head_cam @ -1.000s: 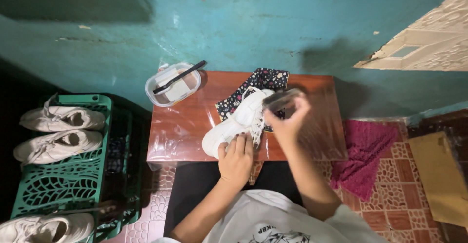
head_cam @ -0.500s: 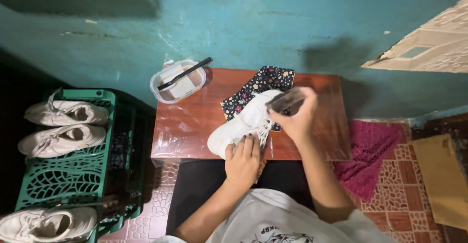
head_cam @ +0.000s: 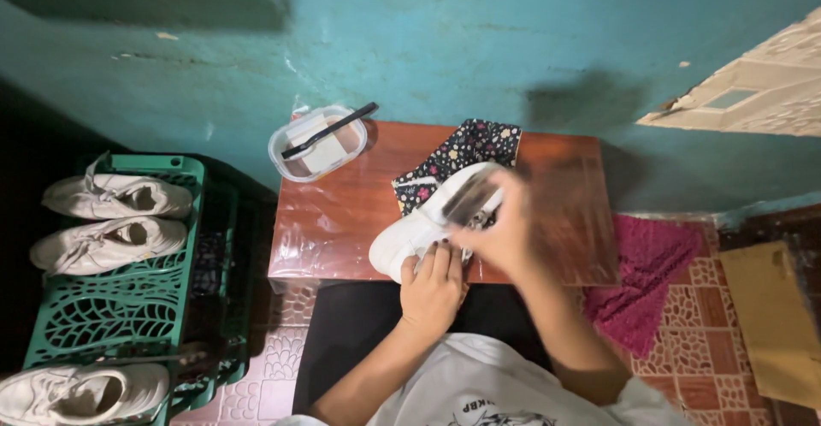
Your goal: The person scrubs a white sneaker with a brush, repeatedly dipping the brush into a container of cleaning solution. The person rotates the shoe to clean different areas, including the upper, sides, and sole, while holding it on a patterned cloth on a wooden table.
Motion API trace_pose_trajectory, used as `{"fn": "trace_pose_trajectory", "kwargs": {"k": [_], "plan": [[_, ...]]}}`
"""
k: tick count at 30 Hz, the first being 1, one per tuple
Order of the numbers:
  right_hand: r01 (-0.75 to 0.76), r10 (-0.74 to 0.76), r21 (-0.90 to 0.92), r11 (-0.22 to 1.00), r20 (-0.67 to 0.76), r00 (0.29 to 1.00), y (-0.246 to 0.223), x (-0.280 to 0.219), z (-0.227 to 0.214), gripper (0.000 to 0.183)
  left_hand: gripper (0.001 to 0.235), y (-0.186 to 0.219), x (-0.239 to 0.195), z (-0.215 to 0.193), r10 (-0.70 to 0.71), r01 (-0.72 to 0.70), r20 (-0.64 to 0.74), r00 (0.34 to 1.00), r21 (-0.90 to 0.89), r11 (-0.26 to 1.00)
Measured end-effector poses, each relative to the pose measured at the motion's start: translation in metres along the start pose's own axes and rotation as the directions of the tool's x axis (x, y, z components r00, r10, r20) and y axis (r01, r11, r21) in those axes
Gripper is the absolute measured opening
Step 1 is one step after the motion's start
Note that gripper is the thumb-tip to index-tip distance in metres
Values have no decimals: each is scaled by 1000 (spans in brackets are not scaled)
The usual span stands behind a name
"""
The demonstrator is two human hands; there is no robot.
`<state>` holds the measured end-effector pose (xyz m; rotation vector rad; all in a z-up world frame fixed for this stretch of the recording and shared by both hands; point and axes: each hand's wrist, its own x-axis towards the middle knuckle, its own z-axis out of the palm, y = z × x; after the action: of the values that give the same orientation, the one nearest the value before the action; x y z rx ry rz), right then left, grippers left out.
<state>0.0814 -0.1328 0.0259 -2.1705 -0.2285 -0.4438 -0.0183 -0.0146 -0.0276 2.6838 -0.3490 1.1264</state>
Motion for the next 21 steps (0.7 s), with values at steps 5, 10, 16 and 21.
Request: {"fn": "trace_pose_trajectory", "kwargs": {"k": [5,10,16,21], "plan": [[-41,31,-72,997,-142,989,22,7,-13,99,29,2,2,0,-16,16,-38,999,1,1000],[52,-52,-61,997,-5,999,21,3,-6,100,25,1,4,-3,-15,15,-29,999,3,1000],[-61,88,157,986,-169,982,13,45,-13,105,20,-1,3,13,-65,64,-4,998,-2,998],[-490,289,374,787,477,830,-85,83,19,87,15,-8,10,14,-86,87,9,996,-61,994]]}}
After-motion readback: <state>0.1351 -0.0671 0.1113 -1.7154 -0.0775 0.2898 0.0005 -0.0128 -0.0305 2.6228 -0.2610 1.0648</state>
